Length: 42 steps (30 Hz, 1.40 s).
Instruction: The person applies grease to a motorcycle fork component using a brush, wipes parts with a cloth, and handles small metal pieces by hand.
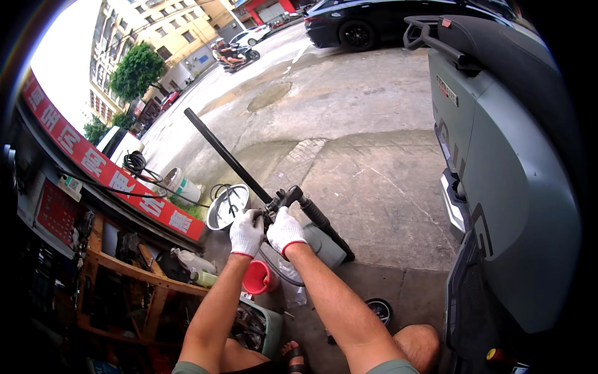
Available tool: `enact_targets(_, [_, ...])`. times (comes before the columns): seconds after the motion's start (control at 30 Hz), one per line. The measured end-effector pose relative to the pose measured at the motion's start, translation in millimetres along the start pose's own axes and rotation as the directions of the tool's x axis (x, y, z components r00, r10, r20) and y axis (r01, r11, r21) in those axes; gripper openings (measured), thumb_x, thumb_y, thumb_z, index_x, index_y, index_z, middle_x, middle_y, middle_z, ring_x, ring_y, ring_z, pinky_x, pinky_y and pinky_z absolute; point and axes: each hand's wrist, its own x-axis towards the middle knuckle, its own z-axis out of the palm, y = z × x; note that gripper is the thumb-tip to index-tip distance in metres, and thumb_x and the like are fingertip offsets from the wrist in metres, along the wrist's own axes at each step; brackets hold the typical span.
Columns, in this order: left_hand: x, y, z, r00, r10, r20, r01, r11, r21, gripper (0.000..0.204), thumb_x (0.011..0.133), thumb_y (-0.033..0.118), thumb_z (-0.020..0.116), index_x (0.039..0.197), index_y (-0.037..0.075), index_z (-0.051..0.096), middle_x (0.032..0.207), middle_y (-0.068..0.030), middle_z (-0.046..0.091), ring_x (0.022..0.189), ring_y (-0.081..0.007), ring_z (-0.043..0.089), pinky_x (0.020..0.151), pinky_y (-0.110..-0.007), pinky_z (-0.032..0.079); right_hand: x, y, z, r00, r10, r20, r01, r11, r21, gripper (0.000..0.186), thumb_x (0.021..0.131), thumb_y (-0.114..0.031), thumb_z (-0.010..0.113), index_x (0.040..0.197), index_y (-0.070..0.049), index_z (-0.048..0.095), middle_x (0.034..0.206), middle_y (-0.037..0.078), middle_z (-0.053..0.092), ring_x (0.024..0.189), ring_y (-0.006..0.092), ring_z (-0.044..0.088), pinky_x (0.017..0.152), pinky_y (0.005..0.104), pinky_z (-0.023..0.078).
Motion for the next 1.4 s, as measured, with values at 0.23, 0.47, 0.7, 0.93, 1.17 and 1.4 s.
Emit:
enact_targets(0.23, [4.1, 12.4, -3.4, 1.0, -0.03, -0.006, 0.03, 0.998, -0.049, 0.013, 0.085, 0.017, 0.067, 0.094, 0.008, 0.071, 0.092, -0.0153, 0.061, 0.086, -0.0339, 0.064, 0.075, -0.042, 0.052, 9.6, 24.1, 3.4, 0.988, -0.057, -0.141, 0.093, 0.962, 0.258, 0.035, 0.083, -0.018, 0.064, 0.109, 0.002, 0.054, 0.101, 0.028, 0.067, 0.099, 0.0436, 0.065, 0.086, 0.0476, 0.052])
enact_targets(0.47, [17.0, 40.9, 2.3, 0.993, 0.081, -0.084, -0.089, 0.991, -0.097, 0.014, 0.085, 0.016, 0.067, 0.096, 0.009, 0.07, 0.093, -0.0142, 0.061, 0.086, -0.033, 0.064, 0.075, -0.042, 0.052, 7.6, 30.7, -17.5, 0.965, 0.117, -0.235, -0.031, 0.94, 0.34, 0.038, 0.081, -0.017, 0.068, 0.111, 0.003, 0.057, 0.1, 0.025, 0.068, 0.098, 0.0398, 0.066, 0.085, 0.0441, 0.053])
enact_targets(0.7, [40.7, 51.4, 20.8, 0.975, 0.217, 0.043, -0.221, 0.968, 0.12, 0.014, 0.084, 0.018, 0.067, 0.095, 0.01, 0.07, 0.095, -0.0118, 0.06, 0.09, -0.0301, 0.062, 0.073, -0.042, 0.053, 19.7, 47.0, -17.5, 0.941, 0.078, -0.33, 0.006, 0.969, 0.246, 0.042, 0.085, -0.021, 0.062, 0.116, 0.005, 0.051, 0.1, 0.032, 0.066, 0.099, 0.0466, 0.063, 0.084, 0.0495, 0.052])
enact_targets(0.93, [18.7, 28.2, 21.3, 0.962, 0.264, -0.065, -0.262, 0.965, 0.027, 0.014, 0.082, 0.014, 0.068, 0.096, 0.01, 0.068, 0.095, -0.0114, 0.061, 0.086, -0.0314, 0.063, 0.071, -0.041, 0.053, 16.5, 44.4, -18.5, 0.936, 0.136, -0.325, -0.021, 0.943, 0.333, 0.037, 0.079, -0.02, 0.07, 0.106, 0.003, 0.057, 0.096, 0.026, 0.068, 0.096, 0.0434, 0.065, 0.083, 0.0467, 0.052])
enact_targets(1.17, [2.3, 15.3, 16.9, 0.969, 0.221, -0.114, -0.227, 0.973, -0.048, 0.013, 0.082, 0.01, 0.067, 0.094, 0.008, 0.067, 0.095, -0.012, 0.061, 0.086, -0.0321, 0.064, 0.073, -0.041, 0.052, 16.1, 43.8, -19.2, 0.949, 0.095, -0.3, 0.02, 0.933, 0.359, 0.04, 0.079, -0.021, 0.069, 0.11, 0.001, 0.056, 0.099, 0.025, 0.067, 0.097, 0.0415, 0.065, 0.085, 0.0446, 0.052])
enact_targets(1.4, [1.2, 2.6, 5.8, 0.993, 0.115, 0.013, -0.115, 0.993, -0.007, 0.012, 0.084, 0.014, 0.067, 0.092, 0.006, 0.065, 0.093, -0.0146, 0.06, 0.086, -0.0345, 0.063, 0.074, -0.043, 0.052, 12.1, 36.4, -16.5, 0.979, 0.018, -0.205, 0.051, 0.944, 0.325, 0.044, 0.083, -0.018, 0.065, 0.12, 0.001, 0.052, 0.106, 0.029, 0.067, 0.105, 0.0431, 0.063, 0.09, 0.0464, 0.052])
